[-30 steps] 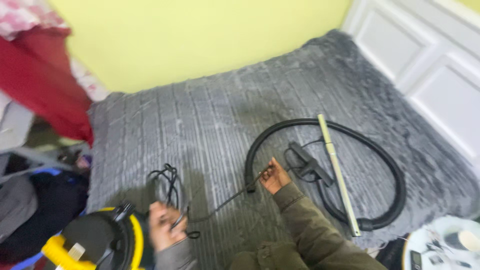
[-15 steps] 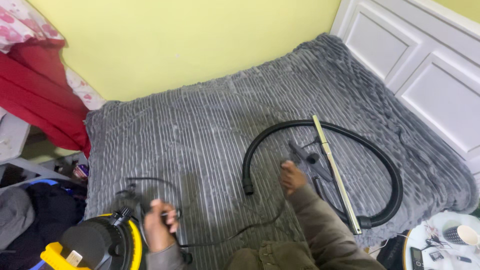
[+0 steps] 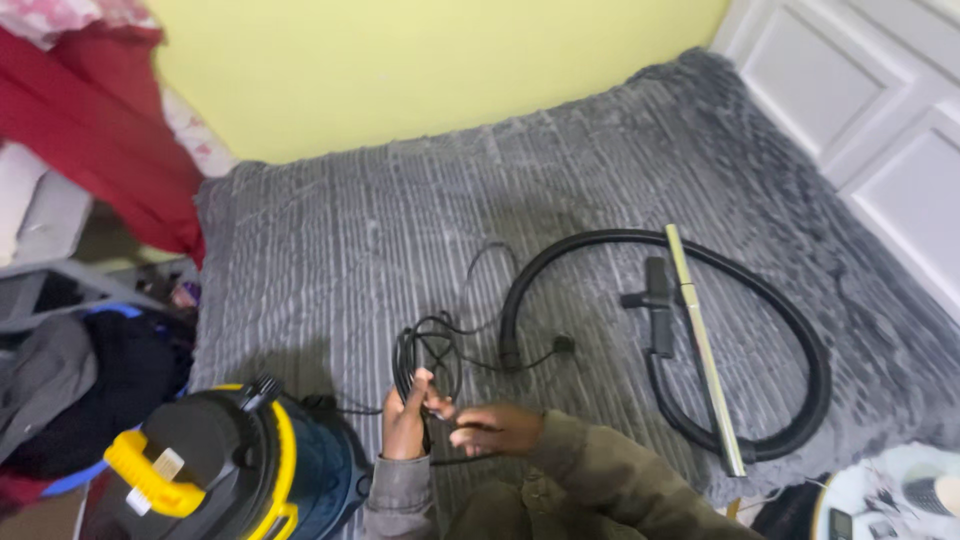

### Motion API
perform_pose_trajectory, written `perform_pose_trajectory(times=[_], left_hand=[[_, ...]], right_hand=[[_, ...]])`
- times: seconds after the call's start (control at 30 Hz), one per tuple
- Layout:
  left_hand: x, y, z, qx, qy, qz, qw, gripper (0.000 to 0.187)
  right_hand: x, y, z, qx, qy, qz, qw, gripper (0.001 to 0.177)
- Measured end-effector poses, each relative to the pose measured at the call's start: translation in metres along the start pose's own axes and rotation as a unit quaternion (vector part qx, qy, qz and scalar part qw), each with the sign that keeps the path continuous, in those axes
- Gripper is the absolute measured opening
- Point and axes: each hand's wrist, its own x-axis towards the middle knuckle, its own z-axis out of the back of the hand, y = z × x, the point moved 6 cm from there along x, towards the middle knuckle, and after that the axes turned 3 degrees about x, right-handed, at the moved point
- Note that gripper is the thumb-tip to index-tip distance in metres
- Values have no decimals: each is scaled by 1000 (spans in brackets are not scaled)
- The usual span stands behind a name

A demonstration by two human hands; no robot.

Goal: The person assembles a vacuum cleaner by connecting the nozzle, extension tubes, and hose together, then plugging it into a power strip.

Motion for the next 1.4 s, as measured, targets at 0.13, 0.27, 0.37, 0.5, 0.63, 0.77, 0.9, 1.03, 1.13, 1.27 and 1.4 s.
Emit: perform_pose_trajectory(times=[0.13, 0.27, 0.37, 0.5, 0.63, 0.77, 0.9, 1.03, 1.13, 1.27, 1.4], left_hand=[[-3, -21, 18, -3, -73, 29, 997, 35], [-20, -53, 30, 2, -109, 16, 994, 34], [-36, -78, 37, 17, -97, -19, 995, 36], [-61, -102, 40, 54, -81, -47, 994, 36], [-90, -121, 47, -43, -53, -119, 990, 41], [-107, -140, 55, -120, 44, -245, 961, 51], [-106, -136, 61, -64, -63, -228, 969, 48], [-107, -161, 59, -40, -88, -240, 966, 55], [-115, -188, 70, -78, -161, -258, 949, 50], [-103, -196, 81, -81, -210, -215, 950, 53], [-64, -166, 62, -34, -158, -158, 974, 49]], right_hand=[[-10, -47, 32, 231, -6, 114, 966, 39], [-22, -133, 85, 137, -195, 12, 971, 40], [-20, -168, 100, 126, -249, -43, 959, 43], [-1, -185, 81, 149, -256, -89, 951, 57], [15, -169, 76, -89, -286, -79, 951, 92], [21, -126, 42, -285, -309, 53, 906, 115], [45, -96, 19, -442, -217, 38, 870, 105], [60, -124, 14, -488, -107, -45, 865, 46], [30, -177, 53, -453, -152, -222, 850, 24], [-81, -142, 115, -70, -436, 265, 858, 23], [-237, -124, 169, 330, -603, 209, 695, 40]])
